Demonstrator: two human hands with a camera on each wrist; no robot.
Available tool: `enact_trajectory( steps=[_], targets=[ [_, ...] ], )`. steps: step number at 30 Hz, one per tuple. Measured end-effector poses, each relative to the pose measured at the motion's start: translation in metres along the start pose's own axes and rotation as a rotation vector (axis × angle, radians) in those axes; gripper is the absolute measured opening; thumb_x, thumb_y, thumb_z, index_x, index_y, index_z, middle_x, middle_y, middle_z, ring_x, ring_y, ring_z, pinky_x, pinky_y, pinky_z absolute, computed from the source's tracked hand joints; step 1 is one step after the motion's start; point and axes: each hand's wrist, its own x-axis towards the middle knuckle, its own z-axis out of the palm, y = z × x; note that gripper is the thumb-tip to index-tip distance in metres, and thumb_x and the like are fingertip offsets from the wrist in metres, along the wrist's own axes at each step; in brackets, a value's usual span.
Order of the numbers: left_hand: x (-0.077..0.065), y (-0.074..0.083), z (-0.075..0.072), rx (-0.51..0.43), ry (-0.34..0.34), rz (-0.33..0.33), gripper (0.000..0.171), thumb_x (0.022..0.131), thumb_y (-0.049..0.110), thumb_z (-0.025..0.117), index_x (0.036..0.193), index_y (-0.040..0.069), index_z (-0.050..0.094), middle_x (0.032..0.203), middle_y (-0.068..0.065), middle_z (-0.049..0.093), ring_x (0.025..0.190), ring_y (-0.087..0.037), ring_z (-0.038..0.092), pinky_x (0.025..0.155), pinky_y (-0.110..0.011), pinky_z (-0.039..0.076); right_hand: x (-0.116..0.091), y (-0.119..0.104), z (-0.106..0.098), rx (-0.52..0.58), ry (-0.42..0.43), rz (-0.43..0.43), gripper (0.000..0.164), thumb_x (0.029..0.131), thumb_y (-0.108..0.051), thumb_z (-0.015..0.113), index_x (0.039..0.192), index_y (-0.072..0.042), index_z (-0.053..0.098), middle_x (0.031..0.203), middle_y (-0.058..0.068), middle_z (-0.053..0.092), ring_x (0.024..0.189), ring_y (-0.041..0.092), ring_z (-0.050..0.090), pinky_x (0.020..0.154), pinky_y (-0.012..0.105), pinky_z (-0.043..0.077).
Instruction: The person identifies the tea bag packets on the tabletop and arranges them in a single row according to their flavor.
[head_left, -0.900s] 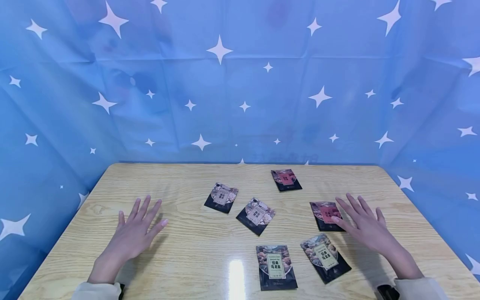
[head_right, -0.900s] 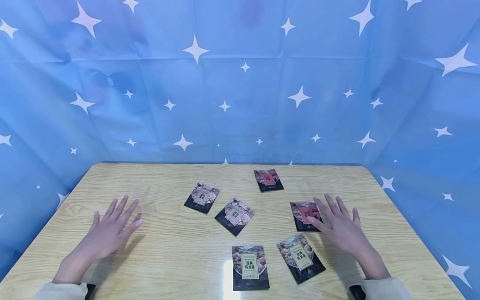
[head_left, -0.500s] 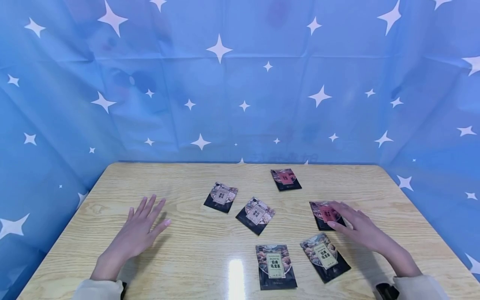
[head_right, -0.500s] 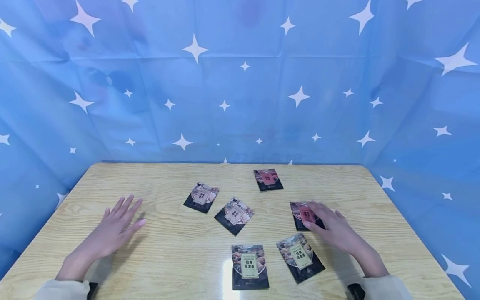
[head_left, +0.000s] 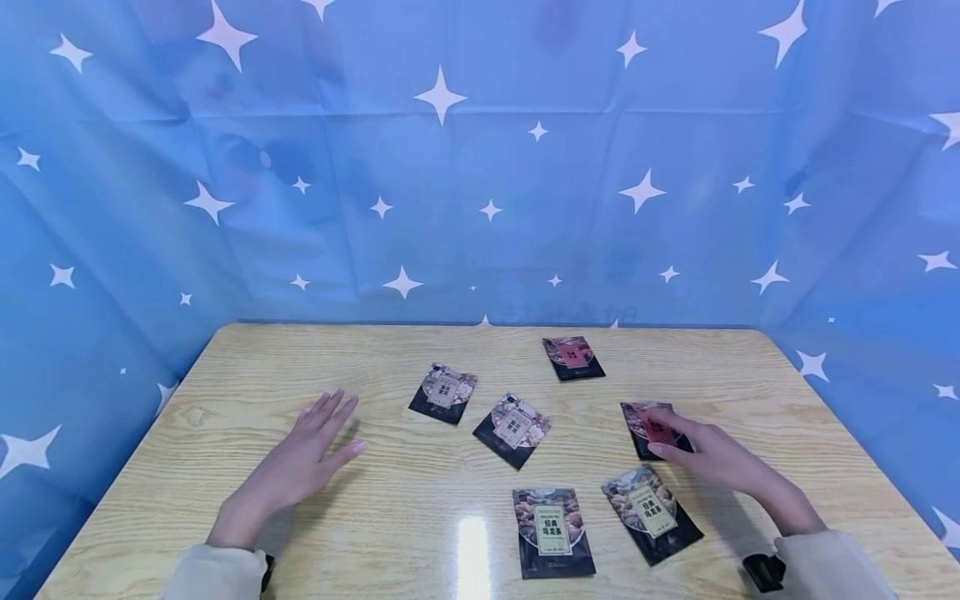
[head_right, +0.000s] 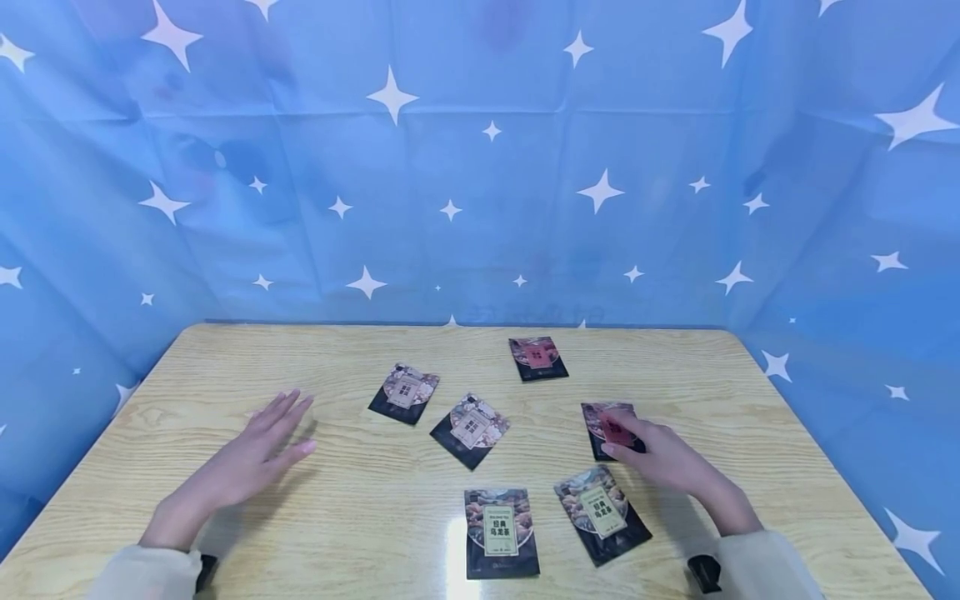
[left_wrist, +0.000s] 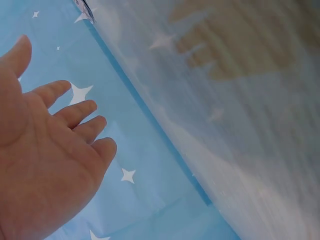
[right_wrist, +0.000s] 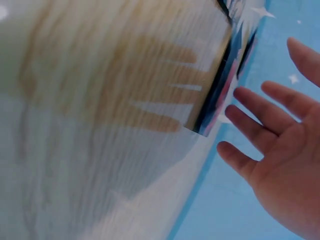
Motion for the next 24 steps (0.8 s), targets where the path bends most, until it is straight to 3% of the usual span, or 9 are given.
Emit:
enact_trajectory(
  steps=[6,14,24],
  targets=[
    [0.009,0.005,0.005,0.005,-0.006,0.036,0.066,0.094,0.044,0.044,0.144,0.005,0.026,0.148,-0.019,0.016,0.135,-0.038,0.011,0.106,-0.056,0.01,0.0,0.004,0.002,0.004,-0.009,0.013,0.052,0.093,-0.03,0.053,0.136,-0.002,0.042,0.131,0.033,0.039,0.113,0.05,0.042,0.081,0.059,0.041],
    [0.024,0.018,0.009,-0.036,-0.068,0.039,0.065,0.093,0.047,0.045,0.145,0.012,0.027,0.149,-0.014,0.018,0.134,-0.038,0.018,0.1,-0.061,0.024,-0.001,0.004,0.002,0.019,-0.026,0.021,0.054,0.093,-0.031,0.053,0.136,-0.002,0.041,0.131,0.035,0.038,0.114,0.051,0.041,0.079,0.056,0.044],
    [0.051,0.032,0.019,-0.087,-0.18,0.081,0.065,0.093,0.04,0.05,0.144,0.006,0.027,0.147,-0.018,0.021,0.133,-0.039,0.018,0.104,-0.056,0.019,0.0,0.005,0.002,0.011,-0.039,0.015,0.054,0.093,-0.032,0.053,0.136,-0.001,0.041,0.13,0.035,0.038,0.114,0.051,0.041,0.08,0.055,0.043]
  ],
)
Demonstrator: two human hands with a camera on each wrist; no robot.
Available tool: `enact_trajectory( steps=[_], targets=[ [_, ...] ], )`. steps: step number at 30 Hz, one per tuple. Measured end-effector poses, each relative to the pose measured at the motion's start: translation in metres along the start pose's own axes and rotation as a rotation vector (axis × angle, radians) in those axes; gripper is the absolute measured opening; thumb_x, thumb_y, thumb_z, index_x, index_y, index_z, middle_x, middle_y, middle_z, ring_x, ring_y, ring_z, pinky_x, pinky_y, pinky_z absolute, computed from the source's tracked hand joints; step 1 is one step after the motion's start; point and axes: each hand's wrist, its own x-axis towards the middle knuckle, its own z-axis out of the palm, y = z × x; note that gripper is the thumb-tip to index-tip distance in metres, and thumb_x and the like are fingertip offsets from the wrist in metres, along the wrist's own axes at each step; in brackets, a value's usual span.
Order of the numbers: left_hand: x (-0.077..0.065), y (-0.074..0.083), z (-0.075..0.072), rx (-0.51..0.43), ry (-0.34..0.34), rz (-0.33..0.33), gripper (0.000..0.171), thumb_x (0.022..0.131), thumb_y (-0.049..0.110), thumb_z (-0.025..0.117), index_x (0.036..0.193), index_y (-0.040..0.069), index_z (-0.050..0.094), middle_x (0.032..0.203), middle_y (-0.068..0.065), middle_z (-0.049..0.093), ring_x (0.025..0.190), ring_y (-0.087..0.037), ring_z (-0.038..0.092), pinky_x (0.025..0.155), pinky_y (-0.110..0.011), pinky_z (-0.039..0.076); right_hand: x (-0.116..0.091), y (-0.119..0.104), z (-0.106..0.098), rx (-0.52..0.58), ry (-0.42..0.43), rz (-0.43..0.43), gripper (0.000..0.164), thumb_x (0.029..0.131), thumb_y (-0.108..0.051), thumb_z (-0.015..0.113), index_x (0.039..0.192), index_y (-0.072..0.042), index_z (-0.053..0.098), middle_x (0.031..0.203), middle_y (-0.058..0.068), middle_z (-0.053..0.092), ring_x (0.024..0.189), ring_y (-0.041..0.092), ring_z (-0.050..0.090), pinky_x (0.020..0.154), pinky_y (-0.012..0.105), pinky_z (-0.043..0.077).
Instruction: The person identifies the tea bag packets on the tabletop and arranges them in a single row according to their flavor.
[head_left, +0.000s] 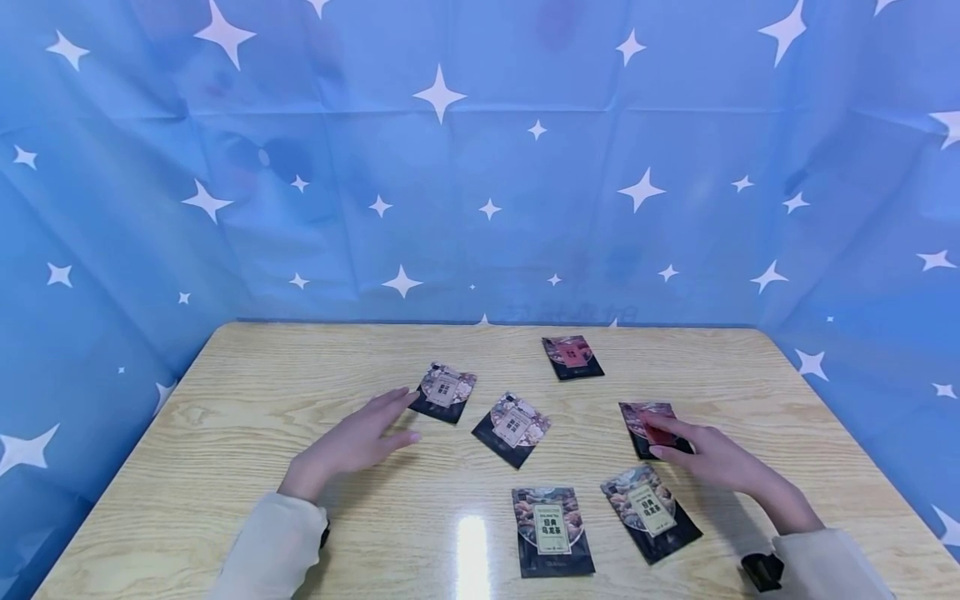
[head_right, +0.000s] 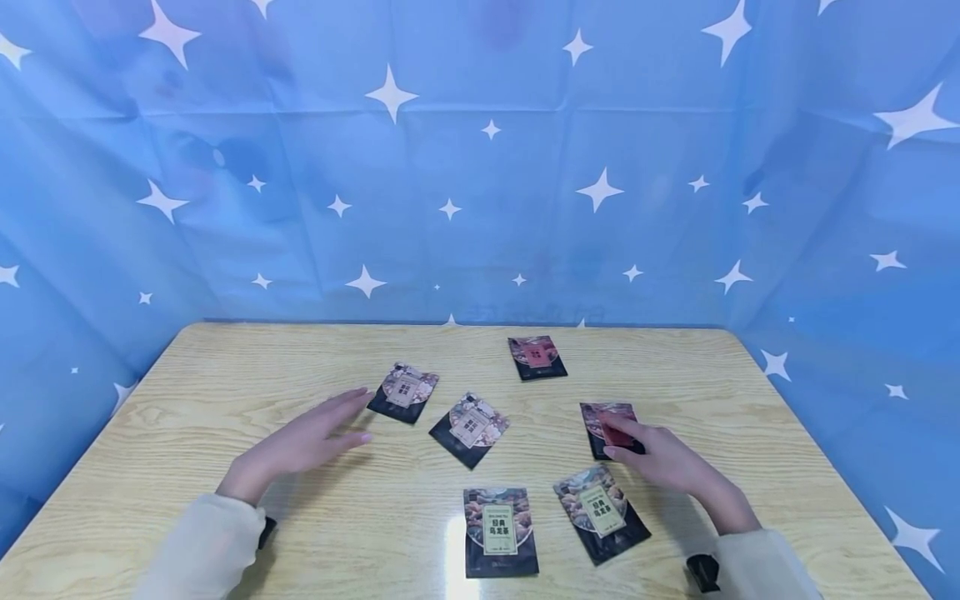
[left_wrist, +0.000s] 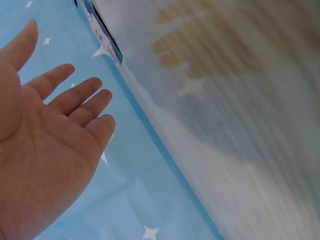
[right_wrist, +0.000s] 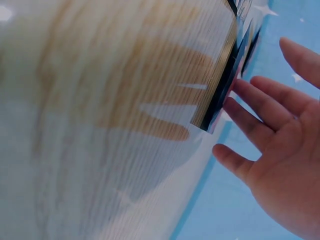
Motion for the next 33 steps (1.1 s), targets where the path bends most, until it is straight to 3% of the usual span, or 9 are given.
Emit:
enact_trajectory(
  steps=[12,23,33],
  targets=[
    [0.023,0.007,0.002,-0.047,-0.059,-0.027,0.061,0.093,0.032,0.054,0.142,0.006,0.031,0.142,-0.015,0.035,0.13,-0.031,0.031,0.105,-0.046,0.026,-0.001,0.002,0.002,-0.003,-0.009,0.006,0.055,0.092,-0.03,0.054,0.135,0.002,0.041,0.13,0.035,0.039,0.114,0.051,0.04,0.082,0.059,0.041],
    [0.044,0.006,0.0,-0.109,-0.004,-0.014,0.058,0.091,0.026,0.059,0.139,0.003,0.036,0.137,-0.012,0.043,0.126,-0.027,0.038,0.103,-0.043,0.031,0.0,0.005,0.001,-0.004,-0.017,0.012,0.056,0.092,-0.032,0.054,0.135,0.002,0.041,0.13,0.035,0.038,0.116,0.051,0.037,0.084,0.06,0.04],
    [0.067,0.016,0.003,-0.119,-0.028,-0.008,0.051,0.091,0.018,0.058,0.137,0.005,0.04,0.134,-0.011,0.046,0.124,-0.028,0.041,0.101,-0.044,0.034,-0.001,0.003,0.0,0.015,-0.022,0.018,0.056,0.093,-0.032,0.053,0.135,0.003,0.04,0.131,0.035,0.038,0.118,0.051,0.036,0.085,0.06,0.039]
  ],
)
